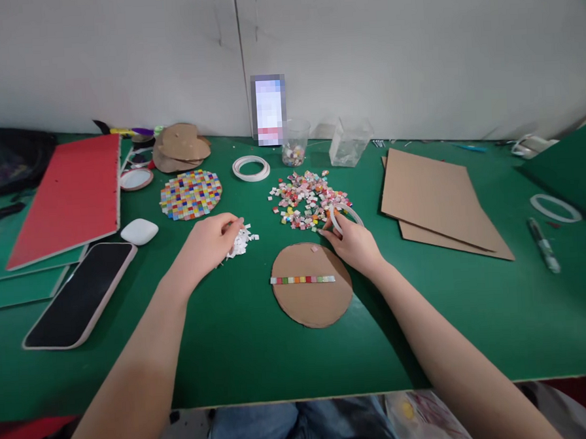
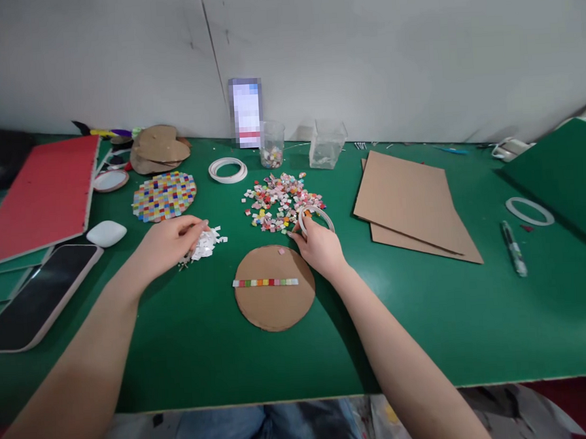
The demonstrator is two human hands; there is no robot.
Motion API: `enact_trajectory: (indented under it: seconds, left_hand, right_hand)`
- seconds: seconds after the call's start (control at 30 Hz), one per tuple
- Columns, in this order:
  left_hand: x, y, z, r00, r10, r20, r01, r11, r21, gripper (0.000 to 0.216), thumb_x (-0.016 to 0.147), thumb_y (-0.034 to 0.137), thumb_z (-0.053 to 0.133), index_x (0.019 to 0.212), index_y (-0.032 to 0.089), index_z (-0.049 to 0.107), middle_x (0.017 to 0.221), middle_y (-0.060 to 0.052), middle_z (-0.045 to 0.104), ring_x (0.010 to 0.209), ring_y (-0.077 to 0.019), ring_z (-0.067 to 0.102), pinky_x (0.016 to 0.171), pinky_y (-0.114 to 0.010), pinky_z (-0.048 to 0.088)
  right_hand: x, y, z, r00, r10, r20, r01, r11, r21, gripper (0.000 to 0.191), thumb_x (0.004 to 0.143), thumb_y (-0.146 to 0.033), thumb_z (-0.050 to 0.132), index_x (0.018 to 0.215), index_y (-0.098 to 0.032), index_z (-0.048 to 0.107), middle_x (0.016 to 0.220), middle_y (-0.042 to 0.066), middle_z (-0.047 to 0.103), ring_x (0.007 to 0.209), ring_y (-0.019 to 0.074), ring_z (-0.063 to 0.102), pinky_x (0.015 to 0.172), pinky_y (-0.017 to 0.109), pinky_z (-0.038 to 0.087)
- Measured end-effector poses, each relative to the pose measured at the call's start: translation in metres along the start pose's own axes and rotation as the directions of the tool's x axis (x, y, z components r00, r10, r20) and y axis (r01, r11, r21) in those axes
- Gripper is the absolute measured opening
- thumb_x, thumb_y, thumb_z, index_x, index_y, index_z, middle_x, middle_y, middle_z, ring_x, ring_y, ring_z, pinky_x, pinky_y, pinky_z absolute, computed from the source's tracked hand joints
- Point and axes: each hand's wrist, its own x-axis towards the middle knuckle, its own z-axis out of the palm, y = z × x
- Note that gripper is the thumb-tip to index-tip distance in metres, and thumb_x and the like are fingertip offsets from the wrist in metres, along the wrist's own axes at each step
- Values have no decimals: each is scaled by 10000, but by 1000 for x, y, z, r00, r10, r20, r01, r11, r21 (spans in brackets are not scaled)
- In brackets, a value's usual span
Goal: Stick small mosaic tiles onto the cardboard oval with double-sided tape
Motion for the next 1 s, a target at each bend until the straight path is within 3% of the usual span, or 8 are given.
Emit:
enact_trajectory:
  seconds: [0.13,0.27,0.33,0.43,0.53,0.63,0.87,1.0]
  left_hand:
    - [1,2,0,1000,5,-13,-5,1000,-26,315,860,449,417,790,203,602,515,13,539,458,-135,483,457,-236,309]
    - [-8,22,8,997,69,-34,-76,962,-262,336,880,469,409,807,193,586,527,22,492,496,-113,472,492,-218,341]
    - [-17,37,19,983,134,122,-57,869,-491,401,906,498,336,756,183,534,500,35,433,459,-96,417,455,-205,317]
    - [-33,56,39,881,271,389,117,671,-732,460,909,558,243,768,184,470,511,46,413,400,-70,320,393,-190,253]
    - [-42,65,51,806,340,485,224,584,-780,489,879,616,266,744,180,441,491,54,383,395,-60,273,370,-179,213]
    - [-44,66,50,796,340,501,280,527,-802,456,855,592,387,682,173,432,476,63,340,401,-50,247,348,-170,162]
    - [-41,69,40,749,358,558,339,517,-786,360,818,419,547,610,177,381,525,61,385,405,-32,296,330,-157,168]
    - [-41,68,40,761,355,543,313,532,-787,290,835,359,522,641,178,406,529,66,373,427,-39,298,361,-165,198]
  right_hand:
    - [-2,-1,-5,1000,22,-19,-18,980,198,106,818,-304,536,809,-202,509,581,-23,497,496,142,459,482,249,304]
    - [-15,-23,-22,998,34,-56,5,817,577,182,816,-381,538,791,-202,512,524,-77,314,449,103,324,443,233,293]
    - [-26,-38,-29,992,11,-122,62,815,576,164,807,-373,561,812,-211,541,528,-78,290,450,103,317,442,235,299]
    - [-45,-54,-32,969,-126,-213,205,892,403,139,791,-363,589,789,-225,587,501,-63,352,421,105,349,426,242,318]
    - [-57,-61,-30,938,-251,-238,317,899,302,104,792,-345,594,765,-248,615,460,-55,391,381,109,360,410,253,337]
    - [-62,-63,-29,918,-304,-256,382,851,361,49,800,-301,603,809,-252,602,473,-64,387,366,100,361,369,240,317]
    - [-63,-66,-28,985,-93,-148,169,713,680,235,713,-291,702,830,-244,504,514,-91,372,386,78,362,330,195,297]
    - [-60,-62,-26,993,-54,-101,109,706,700,298,680,-323,726,802,-246,465,518,-92,382,384,75,347,320,194,279]
